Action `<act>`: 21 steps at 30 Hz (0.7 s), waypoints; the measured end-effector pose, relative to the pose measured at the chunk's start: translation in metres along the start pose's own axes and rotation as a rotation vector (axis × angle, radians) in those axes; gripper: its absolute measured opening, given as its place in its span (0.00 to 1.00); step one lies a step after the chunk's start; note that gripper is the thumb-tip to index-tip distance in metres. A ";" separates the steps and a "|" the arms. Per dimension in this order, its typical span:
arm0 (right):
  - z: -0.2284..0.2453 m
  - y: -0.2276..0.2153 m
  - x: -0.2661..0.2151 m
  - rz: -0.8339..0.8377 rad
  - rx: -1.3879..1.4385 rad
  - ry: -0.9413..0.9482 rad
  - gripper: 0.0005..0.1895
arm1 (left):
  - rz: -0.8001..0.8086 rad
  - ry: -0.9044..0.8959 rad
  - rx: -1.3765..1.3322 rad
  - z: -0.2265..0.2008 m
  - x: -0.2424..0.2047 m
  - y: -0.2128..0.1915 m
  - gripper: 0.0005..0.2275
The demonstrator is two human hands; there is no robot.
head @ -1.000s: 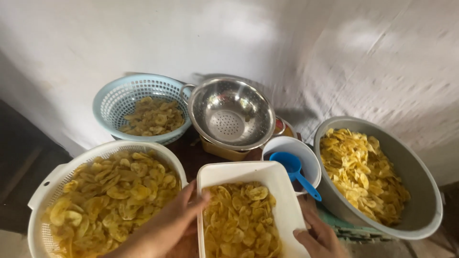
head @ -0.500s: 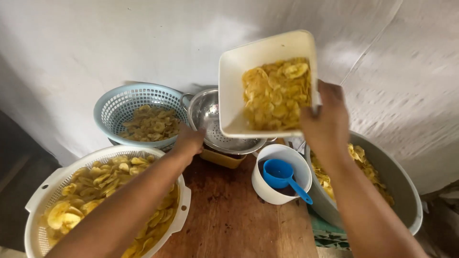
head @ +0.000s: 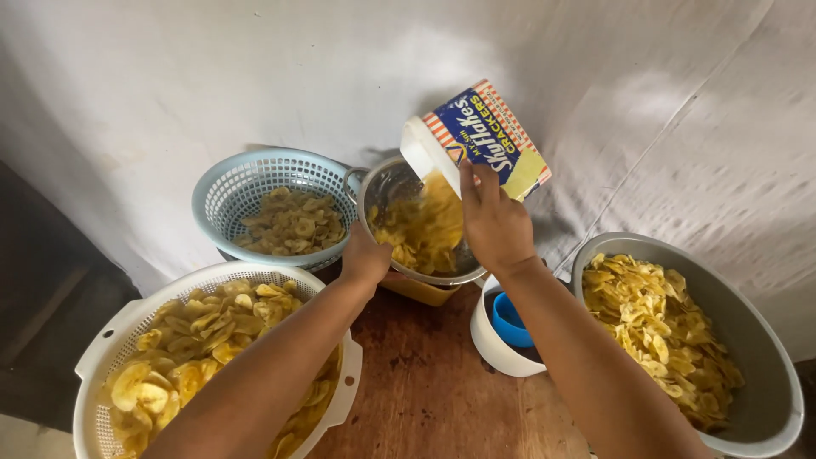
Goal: The person transfers fried banana chips between colanders and plastic containers, pours syrup over the chips in a container using a scoop, and shakes the container by hand to coat them.
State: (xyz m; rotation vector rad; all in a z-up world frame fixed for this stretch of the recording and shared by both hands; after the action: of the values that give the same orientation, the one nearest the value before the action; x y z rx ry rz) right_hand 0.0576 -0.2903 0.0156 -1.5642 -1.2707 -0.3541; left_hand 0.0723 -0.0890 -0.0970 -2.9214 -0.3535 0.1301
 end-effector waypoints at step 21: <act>-0.009 -0.055 -0.009 -0.141 -0.008 -0.141 0.28 | 0.026 0.176 -0.083 -0.017 -0.028 -0.015 0.30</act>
State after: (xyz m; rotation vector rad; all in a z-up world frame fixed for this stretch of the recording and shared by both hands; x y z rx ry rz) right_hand 0.0109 -0.3084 0.0411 -1.5314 -1.4954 -0.3428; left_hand 0.0436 -0.0843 -0.0759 -2.9905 -0.2999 -0.1411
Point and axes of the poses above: each hand's wrist, its own x-axis towards the middle knuckle, its own y-axis out of the palm, z = x × y, the point moved 2 cm from there along x, towards the middle knuckle, and after that the axes turned 2 degrees about -z, right-handed, at the moved point
